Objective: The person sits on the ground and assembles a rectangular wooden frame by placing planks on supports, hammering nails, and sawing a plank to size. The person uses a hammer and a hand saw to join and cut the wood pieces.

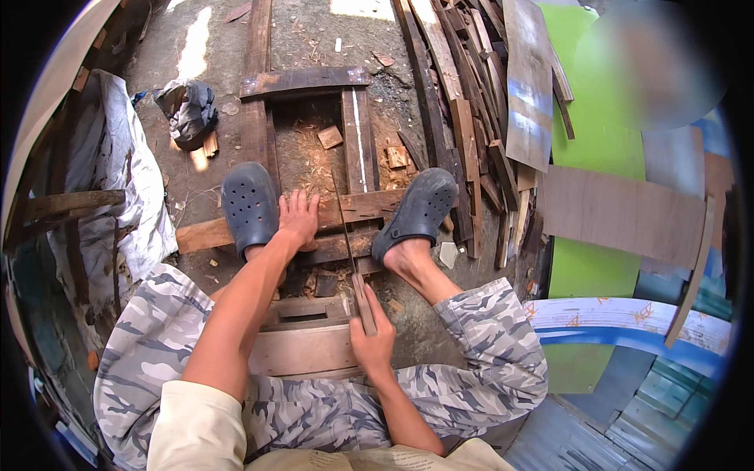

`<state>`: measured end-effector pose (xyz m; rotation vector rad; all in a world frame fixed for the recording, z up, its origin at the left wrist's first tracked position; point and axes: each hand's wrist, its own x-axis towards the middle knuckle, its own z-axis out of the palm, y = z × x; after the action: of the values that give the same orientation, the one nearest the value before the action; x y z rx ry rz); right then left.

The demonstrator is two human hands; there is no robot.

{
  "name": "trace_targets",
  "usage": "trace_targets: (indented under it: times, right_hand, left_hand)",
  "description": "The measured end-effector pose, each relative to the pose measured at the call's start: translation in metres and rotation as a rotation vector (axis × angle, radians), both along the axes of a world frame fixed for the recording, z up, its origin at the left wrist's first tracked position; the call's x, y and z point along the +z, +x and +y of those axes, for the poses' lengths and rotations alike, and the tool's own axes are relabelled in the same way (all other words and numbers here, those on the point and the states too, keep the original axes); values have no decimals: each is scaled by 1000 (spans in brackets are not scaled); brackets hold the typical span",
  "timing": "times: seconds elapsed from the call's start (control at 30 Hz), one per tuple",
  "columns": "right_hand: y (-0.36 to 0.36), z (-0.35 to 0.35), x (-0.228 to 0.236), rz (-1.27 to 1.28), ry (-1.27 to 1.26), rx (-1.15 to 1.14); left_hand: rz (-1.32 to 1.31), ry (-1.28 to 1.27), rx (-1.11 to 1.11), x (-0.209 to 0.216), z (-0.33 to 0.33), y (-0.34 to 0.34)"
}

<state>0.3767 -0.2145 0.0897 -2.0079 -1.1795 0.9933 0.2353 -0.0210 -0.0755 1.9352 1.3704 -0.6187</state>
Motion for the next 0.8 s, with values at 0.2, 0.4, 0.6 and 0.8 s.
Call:
trace_targets:
  times: [0.2, 0.4, 0.6, 0.8]
  right_hand:
    - [3, -16, -10, -35, 48, 23]
    - [-2, 108, -111, 41, 129, -42]
    - [3, -22, 20, 24, 58, 1]
    - [4, -9, -9, 0, 91, -35]
  left_hand:
    - [31, 10, -28, 3, 4, 3]
    - [19, 22, -53, -2, 2, 6]
    - [21, 43, -35, -5, 0, 0]
    - [22, 106, -85, -14, -8, -2]
